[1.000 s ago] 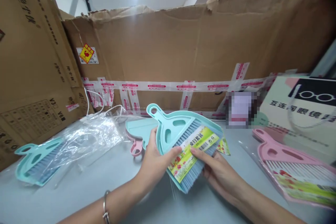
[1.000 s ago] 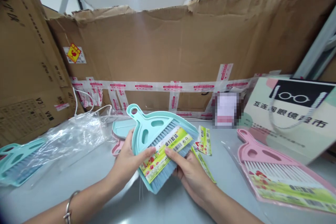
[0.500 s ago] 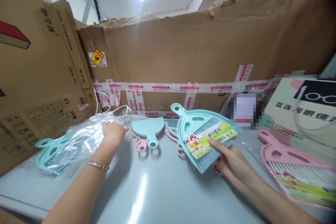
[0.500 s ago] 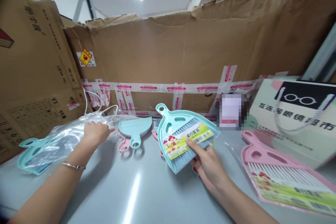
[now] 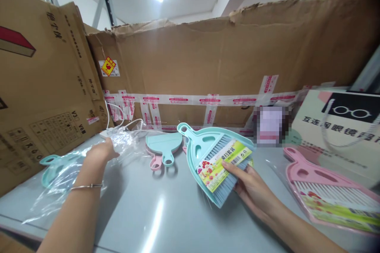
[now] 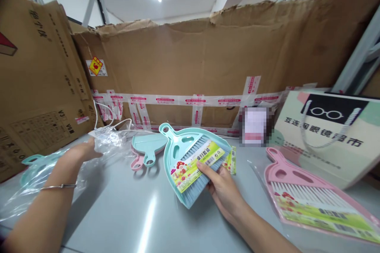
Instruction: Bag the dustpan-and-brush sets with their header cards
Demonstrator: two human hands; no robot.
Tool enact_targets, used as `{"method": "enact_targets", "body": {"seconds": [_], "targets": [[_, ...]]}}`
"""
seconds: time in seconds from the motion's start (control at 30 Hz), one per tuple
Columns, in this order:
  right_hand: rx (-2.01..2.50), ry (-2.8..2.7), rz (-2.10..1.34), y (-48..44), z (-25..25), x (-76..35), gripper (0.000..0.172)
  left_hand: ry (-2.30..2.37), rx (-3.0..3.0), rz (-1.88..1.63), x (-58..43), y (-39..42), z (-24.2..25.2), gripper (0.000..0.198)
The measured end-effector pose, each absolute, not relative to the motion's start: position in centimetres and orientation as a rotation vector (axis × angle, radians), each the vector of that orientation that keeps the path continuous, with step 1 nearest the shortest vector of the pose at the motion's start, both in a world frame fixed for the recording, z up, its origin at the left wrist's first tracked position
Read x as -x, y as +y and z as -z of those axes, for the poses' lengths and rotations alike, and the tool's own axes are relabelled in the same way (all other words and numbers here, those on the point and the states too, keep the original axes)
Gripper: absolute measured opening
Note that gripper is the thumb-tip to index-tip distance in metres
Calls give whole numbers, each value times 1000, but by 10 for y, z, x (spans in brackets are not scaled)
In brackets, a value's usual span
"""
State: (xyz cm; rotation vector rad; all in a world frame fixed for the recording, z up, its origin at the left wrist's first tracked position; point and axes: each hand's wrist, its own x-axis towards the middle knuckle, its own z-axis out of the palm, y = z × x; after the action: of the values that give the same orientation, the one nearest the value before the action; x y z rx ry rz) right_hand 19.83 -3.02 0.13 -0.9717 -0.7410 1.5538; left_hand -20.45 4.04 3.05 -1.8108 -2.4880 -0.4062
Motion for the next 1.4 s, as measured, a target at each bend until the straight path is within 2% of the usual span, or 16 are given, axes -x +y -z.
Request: {"method": "enact_targets", "body": {"seconds": [0.17, 0.4, 0.57, 0.63, 0.77, 0.93, 1.2, 1.3, 1.4], "targets": [[964, -743, -1588, -33, -2, -196, 50, -2512, 1732, 204, 206, 31, -28, 39], [942, -763, -1575, -34, -3, -198, 40, -2521, 1725, 109, 187, 12, -44, 28], [941, -762, -1567, -34, -9, -201, 36, -2481, 1573, 95, 159, -7, -82, 33], [933, -778, -1564, -33, -13, -204, 36, -2315, 1634, 222, 142, -8, -93, 34], [958, -855, -1556, -33, -21, -211, 38, -1919, 2149, 561, 103, 6, -91, 29], [1006, -1096, -1535, -34, -19, -213, 37, -1674, 2507, 837, 70, 17, -87, 21], [931, -1235, -1502, -38, -15, -213, 34, -1552, 2660, 1369, 63, -2, -155, 20], [891, -1223, -1468, -41, -18, -213, 34, -1563, 2793, 1417, 61, -1, -165, 19], [935, -1239, -1386, -43, -22, -212, 30, -1542, 3012, 1212, 49, 5, -155, 24]]}}
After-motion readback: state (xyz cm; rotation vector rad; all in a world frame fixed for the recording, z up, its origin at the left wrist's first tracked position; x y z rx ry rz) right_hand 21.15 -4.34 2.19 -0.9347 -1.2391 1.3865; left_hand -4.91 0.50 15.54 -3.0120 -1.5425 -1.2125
